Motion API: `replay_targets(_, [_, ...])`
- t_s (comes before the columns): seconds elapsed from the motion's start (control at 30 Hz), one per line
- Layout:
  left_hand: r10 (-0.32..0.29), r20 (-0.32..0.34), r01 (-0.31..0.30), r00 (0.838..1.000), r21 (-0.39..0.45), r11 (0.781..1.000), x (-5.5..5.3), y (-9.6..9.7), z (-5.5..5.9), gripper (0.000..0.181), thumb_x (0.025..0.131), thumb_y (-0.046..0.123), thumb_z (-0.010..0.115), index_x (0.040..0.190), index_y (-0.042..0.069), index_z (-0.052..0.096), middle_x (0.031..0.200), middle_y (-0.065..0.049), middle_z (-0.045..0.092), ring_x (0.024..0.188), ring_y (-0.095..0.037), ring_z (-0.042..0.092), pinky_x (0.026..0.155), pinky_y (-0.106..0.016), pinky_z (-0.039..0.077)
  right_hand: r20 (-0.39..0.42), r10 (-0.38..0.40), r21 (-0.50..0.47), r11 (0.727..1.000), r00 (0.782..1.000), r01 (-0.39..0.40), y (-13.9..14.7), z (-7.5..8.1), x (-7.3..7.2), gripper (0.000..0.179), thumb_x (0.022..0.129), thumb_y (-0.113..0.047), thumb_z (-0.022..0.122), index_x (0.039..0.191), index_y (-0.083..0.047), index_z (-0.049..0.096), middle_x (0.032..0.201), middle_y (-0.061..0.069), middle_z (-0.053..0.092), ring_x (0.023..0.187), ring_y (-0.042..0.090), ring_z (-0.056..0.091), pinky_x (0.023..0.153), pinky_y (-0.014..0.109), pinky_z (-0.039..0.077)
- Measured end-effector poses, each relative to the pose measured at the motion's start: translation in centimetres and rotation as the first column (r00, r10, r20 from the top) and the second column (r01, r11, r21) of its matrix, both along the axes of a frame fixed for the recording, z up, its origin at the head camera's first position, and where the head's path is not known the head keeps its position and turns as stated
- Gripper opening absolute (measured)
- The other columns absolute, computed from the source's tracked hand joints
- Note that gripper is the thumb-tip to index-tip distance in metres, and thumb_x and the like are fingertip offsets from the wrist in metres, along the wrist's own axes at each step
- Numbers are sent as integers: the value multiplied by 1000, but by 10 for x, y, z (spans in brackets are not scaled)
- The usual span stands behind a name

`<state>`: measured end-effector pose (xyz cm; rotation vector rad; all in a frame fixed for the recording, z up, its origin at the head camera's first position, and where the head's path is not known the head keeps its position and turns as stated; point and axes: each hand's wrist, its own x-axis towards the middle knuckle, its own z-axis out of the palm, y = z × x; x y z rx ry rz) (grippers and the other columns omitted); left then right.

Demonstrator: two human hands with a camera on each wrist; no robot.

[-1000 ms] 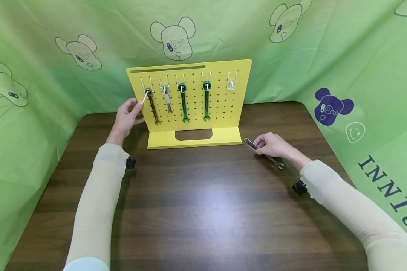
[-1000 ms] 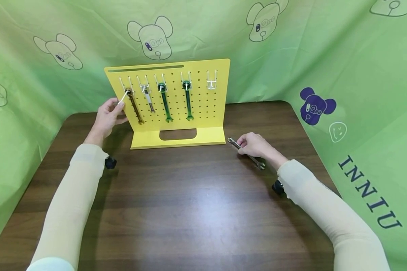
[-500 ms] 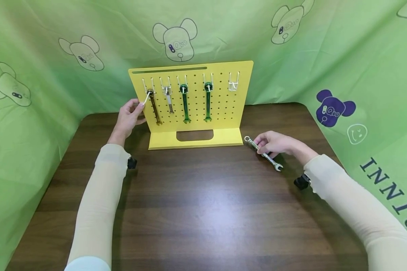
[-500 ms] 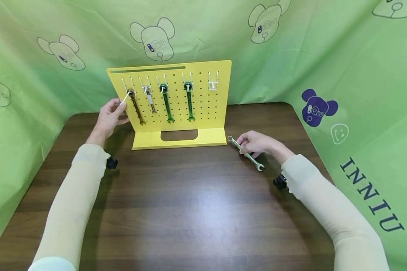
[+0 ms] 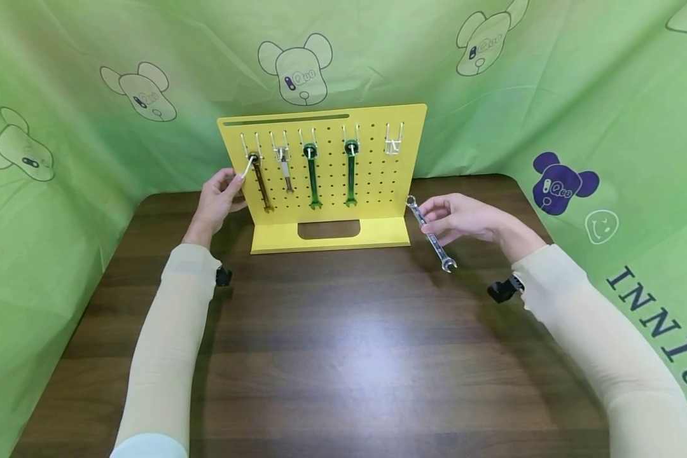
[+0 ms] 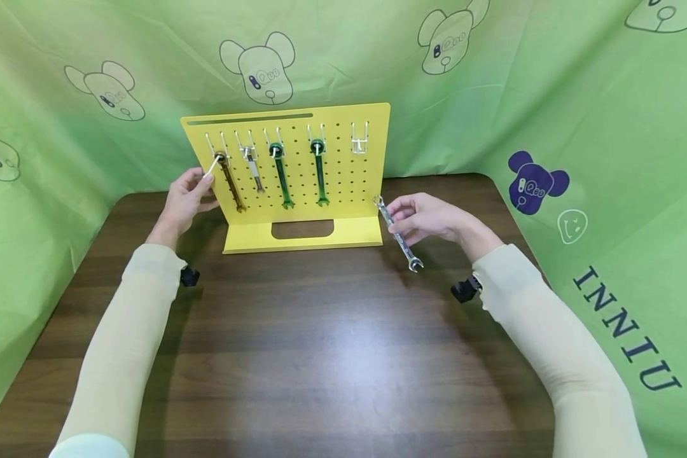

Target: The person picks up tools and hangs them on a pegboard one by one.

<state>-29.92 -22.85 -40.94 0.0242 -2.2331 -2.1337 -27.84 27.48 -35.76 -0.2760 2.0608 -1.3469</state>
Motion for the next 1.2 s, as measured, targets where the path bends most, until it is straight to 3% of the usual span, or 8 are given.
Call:
replay_targets(0.2, [7,-1,-7,1000,-4,1000,0,1,1,15,103,30,59,110,17,62,102,-4,52,97,-18,52,91,-39,61,-46,-90,-99,991,995,85,-14,11,-3,27,93,2,71,117,-1,59,106,15,65,96,32,68,87,52,61])
replay_targets(0.4, [-1,19,1,1000,8,1000,2,1,6,12,104,26,58,110,16,62,102,-7,51,97,-19,53,93,-41,60,-61,-153,-204,969,986,137,-27,20,-8,26,94,0,71,116,0,59,106,15,66,94,28,69,88,49,61])
replay_targets(0.6, [5,13,-5,1000,12,1000,-1,0,0,15,103,28,59,112,17,62,102,-4,51,96,-16,52,90,-37,61,-68,-183,-303,940,981,155,-39,35,-15,27,94,1,71,118,-2,60,107,15,65,91,24,68,87,46,62])
replay_targets(0.77, [9,10,-9,1000,5,1000,0,1,0,15,103,29,59,111,17,62,102,-3,51,96,-16,52,88,-35,62,-77,-193,-322,933,978,159,-46,40,-19,27,94,0,72,118,-3,61,108,15,65,91,24,68,86,45,62])
replay_targets(1.0, [7,13,-7,1000,15,1000,-3,0,-2,12,103,28,59,109,18,62,102,-3,51,97,-16,52,91,-38,61,-76,-193,-320,934,978,159,-53,37,-25,39,95,1,70,129,8,52,108,14,65,91,24,68,85,44,62])
replay_targets(1.2, [1,16,-1,1000,25,1000,-4,-2,-2,12,103,27,59,110,18,62,103,-3,51,97,-16,53,93,-40,60,-28,-224,-357,913,974,199,-56,36,-30,43,94,2,70,130,9,49,105,13,65,90,25,68,85,43,63])
